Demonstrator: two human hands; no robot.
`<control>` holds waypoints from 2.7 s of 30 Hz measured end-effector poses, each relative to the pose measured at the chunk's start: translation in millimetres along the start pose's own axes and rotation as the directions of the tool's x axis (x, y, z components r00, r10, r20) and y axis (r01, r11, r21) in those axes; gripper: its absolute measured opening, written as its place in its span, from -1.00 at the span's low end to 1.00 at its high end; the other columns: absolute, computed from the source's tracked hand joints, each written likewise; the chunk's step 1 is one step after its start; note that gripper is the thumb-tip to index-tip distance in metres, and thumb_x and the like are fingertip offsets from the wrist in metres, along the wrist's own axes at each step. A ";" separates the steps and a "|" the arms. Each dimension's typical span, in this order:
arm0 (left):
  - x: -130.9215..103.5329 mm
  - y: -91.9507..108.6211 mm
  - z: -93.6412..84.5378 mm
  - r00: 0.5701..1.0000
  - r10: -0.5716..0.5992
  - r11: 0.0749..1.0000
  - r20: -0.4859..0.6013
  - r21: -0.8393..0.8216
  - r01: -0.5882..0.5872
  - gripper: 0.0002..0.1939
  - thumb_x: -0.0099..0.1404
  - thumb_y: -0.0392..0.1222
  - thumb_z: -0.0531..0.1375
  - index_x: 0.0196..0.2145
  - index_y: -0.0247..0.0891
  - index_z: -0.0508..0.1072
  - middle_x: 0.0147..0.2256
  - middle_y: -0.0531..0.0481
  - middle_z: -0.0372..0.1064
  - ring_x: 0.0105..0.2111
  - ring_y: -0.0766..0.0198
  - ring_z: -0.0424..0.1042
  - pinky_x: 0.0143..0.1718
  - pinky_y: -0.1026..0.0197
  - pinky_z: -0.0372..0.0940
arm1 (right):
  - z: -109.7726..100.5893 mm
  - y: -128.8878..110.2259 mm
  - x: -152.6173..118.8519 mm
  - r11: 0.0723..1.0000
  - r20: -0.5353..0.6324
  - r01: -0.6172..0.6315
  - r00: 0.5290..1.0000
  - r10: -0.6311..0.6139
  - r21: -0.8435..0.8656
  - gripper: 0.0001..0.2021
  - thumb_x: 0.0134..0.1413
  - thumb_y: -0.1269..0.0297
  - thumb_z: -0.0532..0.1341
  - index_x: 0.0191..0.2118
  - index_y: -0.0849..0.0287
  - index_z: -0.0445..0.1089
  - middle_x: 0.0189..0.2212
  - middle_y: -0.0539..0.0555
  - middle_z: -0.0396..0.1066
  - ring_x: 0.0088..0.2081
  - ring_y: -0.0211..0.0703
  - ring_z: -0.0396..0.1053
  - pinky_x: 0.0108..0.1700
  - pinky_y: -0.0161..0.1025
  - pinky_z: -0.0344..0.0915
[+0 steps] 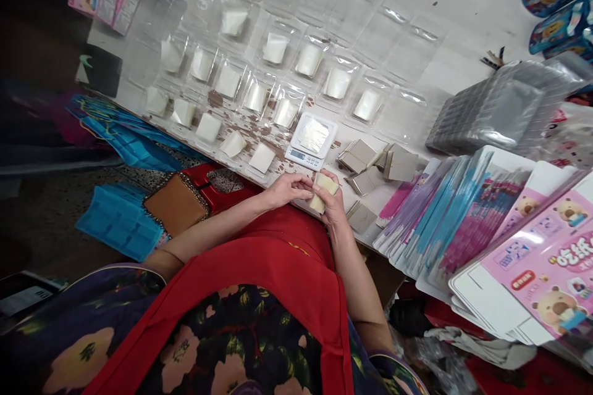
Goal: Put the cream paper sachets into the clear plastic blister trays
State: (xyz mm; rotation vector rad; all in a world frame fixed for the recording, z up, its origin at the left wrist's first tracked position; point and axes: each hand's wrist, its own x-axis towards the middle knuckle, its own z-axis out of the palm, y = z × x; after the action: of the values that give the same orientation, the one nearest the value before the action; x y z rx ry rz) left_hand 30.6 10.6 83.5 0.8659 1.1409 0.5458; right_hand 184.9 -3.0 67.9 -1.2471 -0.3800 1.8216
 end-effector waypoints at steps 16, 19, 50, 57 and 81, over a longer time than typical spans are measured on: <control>-5.6 23.9 -1.1 0.997 0.074 0.990 -0.029 0.122 -0.070 -0.84 0.13 -0.18 0.19 -0.38 -0.33 0.47 -0.44 0.04 0.40 -0.41 0.36 0.37 -0.33 0.31 0.28 | 8.0 -13.2 -4.4 0.994 0.080 0.051 0.996 -0.043 -0.101 -0.46 -0.25 0.25 0.42 -0.06 0.03 0.30 -0.35 -0.06 0.42 -0.39 -0.21 0.37 -0.36 -0.28 0.35; -2.8 25.4 -5.1 0.997 -0.067 0.990 0.035 -0.124 0.071 -0.68 0.16 -0.04 0.21 -0.23 -0.34 0.46 -0.37 -0.05 0.45 -0.37 0.32 0.43 -0.37 0.29 0.34 | 6.8 -16.3 -4.9 0.973 0.039 0.114 0.993 -0.109 -0.199 -0.44 -0.28 0.29 0.43 -0.07 0.03 0.29 -0.36 -0.07 0.40 -0.39 -0.22 0.34 -0.37 -0.30 0.32; 151.4 68.9 -86.6 0.995 -0.088 0.774 -0.036 0.627 0.091 -0.87 -0.05 -0.51 0.18 -0.58 -0.33 0.43 -0.62 0.02 0.31 -0.52 0.28 0.36 -0.40 0.23 0.24 | -28.0 9.7 -3.7 0.960 -0.144 -0.007 0.988 0.049 0.281 -0.47 -0.30 0.33 0.36 -0.07 0.03 0.32 -0.32 -0.03 0.52 -0.38 -0.11 0.50 -0.19 -0.02 0.45; 179.8 62.6 -88.6 0.991 0.119 0.430 -0.058 0.903 0.001 -0.67 0.02 -0.52 0.12 -0.27 -0.29 0.51 -0.20 -0.12 0.44 -0.16 0.11 0.36 -0.15 0.17 0.20 | -32.2 17.9 -16.9 0.959 -0.194 -0.017 0.978 0.075 0.282 -0.48 -0.31 0.34 0.36 -0.08 0.04 0.32 -0.31 -0.03 0.52 -0.37 -0.09 0.51 -0.22 -0.04 0.47; 147.2 17.8 -39.5 0.890 0.270 0.532 -0.367 0.827 0.180 -0.24 0.12 -0.18 0.30 0.22 -0.28 0.11 0.11 -0.29 0.13 0.11 -0.12 0.12 0.09 -0.05 0.10 | -38.4 28.0 -21.1 0.965 -0.227 -0.049 0.968 0.110 0.258 -0.49 -0.29 0.35 0.38 -0.10 0.05 0.31 -0.33 -0.03 0.53 -0.37 -0.10 0.52 -0.27 -0.10 0.48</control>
State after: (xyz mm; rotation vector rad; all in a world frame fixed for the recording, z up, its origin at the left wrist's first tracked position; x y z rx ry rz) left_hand 45.3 144.9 10.8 1.6914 1.8983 0.1851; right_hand 207.2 -43.9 44.8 -1.2987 0.0370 1.6988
